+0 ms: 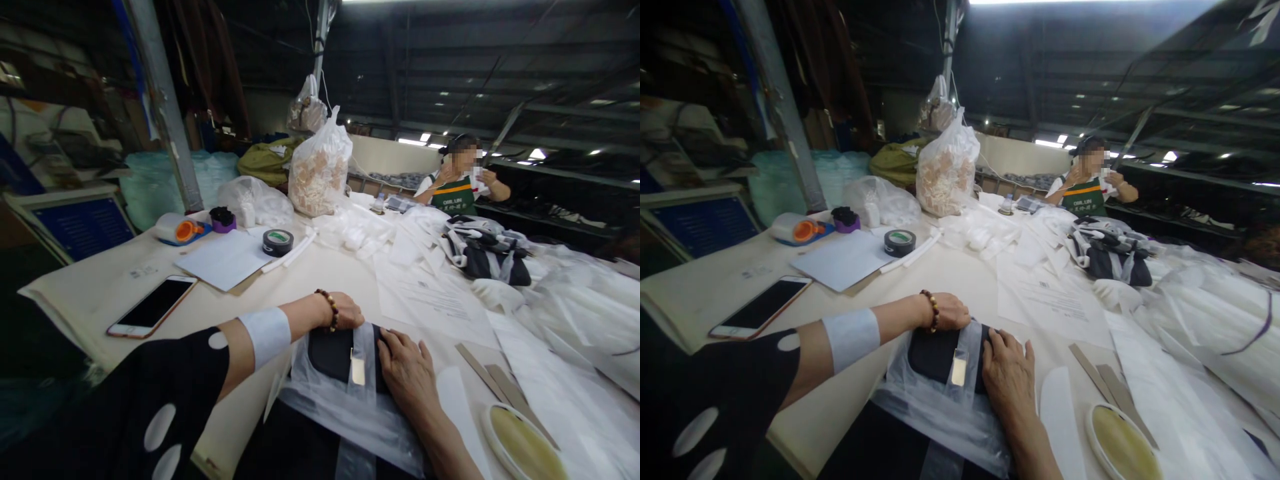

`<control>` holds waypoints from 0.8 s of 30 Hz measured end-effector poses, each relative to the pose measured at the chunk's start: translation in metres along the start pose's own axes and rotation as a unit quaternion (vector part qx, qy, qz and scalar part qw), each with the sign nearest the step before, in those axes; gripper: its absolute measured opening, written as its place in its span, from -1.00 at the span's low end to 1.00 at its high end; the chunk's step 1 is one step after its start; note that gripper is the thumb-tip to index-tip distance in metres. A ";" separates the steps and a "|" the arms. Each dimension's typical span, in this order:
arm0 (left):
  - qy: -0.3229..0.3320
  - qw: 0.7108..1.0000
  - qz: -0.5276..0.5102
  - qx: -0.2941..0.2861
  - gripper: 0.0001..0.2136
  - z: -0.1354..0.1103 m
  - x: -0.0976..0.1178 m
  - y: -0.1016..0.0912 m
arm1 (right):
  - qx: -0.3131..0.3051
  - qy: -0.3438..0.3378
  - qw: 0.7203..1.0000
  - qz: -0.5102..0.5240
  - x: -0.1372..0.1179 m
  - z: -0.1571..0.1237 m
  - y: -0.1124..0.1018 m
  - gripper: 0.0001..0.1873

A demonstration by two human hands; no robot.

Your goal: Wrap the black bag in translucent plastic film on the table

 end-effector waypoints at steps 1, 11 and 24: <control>0.005 1.000 0.008 -0.008 -0.91 0.001 0.002 0.000 | -0.004 0.003 1.000 -0.001 0.001 0.000 0.001 -0.68; 0.039 0.998 0.044 -0.018 -0.92 -0.001 0.000 0.008 | -0.005 0.005 1.000 -0.010 0.000 0.001 0.004 -0.66; -0.098 0.990 -0.075 0.072 -0.85 -0.007 -0.030 -0.004 | -0.023 0.011 1.000 0.000 0.000 0.000 0.003 -0.67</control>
Point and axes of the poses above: each hand's wrist, its own z-axis towards the middle knuckle, its own y-axis out of the palm, x = y × z, the point moved 9 cm from there along z, towards the middle knuckle, and after that the axes turned 15 degrees about -z, right-handed, at the moved point
